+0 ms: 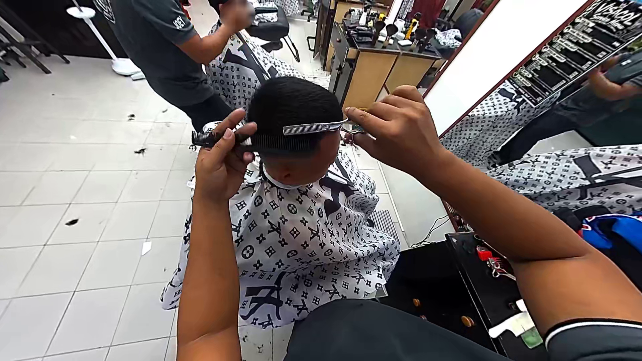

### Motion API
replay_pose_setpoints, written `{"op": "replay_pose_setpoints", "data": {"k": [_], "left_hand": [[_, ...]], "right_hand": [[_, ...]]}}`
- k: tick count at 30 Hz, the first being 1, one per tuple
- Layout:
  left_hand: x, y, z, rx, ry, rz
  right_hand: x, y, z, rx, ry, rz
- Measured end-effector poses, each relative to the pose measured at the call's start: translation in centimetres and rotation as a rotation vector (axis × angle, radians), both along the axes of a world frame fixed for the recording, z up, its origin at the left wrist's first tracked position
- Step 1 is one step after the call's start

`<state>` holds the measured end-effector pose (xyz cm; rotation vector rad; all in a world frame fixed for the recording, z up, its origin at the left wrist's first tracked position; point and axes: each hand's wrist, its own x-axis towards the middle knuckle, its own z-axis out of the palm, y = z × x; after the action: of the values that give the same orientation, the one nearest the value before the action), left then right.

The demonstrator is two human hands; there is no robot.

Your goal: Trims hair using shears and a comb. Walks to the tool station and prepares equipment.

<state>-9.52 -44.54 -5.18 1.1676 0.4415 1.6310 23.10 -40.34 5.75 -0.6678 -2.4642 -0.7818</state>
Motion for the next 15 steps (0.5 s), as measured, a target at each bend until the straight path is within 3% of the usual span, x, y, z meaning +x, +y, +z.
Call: {"op": "replay_pose_setpoints", "data": {"k": [15], "left_hand": [[-0.5, 1.4, 1.2, -0.004, 0.015, 0.004]], "right_hand": [[-1.4, -0.8, 1.5, -0.067, -0.080, -0.064]]}}
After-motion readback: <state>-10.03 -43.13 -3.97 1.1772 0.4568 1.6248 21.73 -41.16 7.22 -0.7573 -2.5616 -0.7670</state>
